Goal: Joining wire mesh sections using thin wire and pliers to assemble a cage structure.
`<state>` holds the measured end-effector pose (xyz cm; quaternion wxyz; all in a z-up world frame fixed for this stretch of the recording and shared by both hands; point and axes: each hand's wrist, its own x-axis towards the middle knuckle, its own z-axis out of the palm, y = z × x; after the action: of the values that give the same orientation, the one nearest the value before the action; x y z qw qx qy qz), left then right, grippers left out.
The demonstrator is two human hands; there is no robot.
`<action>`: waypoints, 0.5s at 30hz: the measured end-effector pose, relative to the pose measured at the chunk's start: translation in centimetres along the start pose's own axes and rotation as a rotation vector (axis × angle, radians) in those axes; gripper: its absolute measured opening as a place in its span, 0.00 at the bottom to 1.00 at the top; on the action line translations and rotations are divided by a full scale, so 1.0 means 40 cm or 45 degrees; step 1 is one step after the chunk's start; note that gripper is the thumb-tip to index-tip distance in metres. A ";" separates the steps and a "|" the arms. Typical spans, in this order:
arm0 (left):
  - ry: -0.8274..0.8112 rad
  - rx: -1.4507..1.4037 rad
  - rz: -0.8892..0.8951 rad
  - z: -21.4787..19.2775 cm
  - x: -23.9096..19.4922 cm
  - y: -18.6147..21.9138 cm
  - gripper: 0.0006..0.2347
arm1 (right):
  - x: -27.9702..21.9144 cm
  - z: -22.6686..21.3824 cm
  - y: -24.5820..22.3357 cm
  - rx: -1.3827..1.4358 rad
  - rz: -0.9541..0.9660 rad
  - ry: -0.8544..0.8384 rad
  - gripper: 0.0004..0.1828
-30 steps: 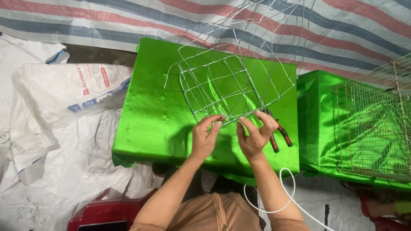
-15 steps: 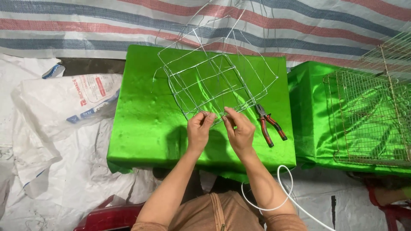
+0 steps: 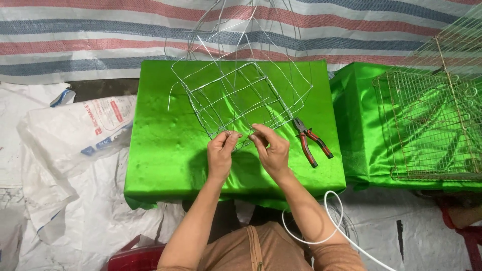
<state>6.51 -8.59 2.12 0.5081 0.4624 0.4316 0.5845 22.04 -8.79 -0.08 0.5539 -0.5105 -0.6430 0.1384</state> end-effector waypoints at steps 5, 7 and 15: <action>0.087 -0.097 -0.049 -0.061 0.041 -0.030 0.10 | -0.050 -0.038 -0.010 0.156 0.132 0.074 0.16; 0.148 -0.147 -0.049 -0.087 0.071 -0.008 0.09 | -0.062 -0.054 -0.012 0.150 0.179 0.061 0.14; 0.217 -0.285 -0.121 -0.116 0.143 0.158 0.11 | -0.070 -0.080 -0.006 0.152 0.230 -0.026 0.08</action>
<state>0.40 -3.76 7.95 0.5452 0.3307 0.4267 0.6413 24.27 -12.39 -0.39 0.5620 -0.5310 -0.5907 0.2309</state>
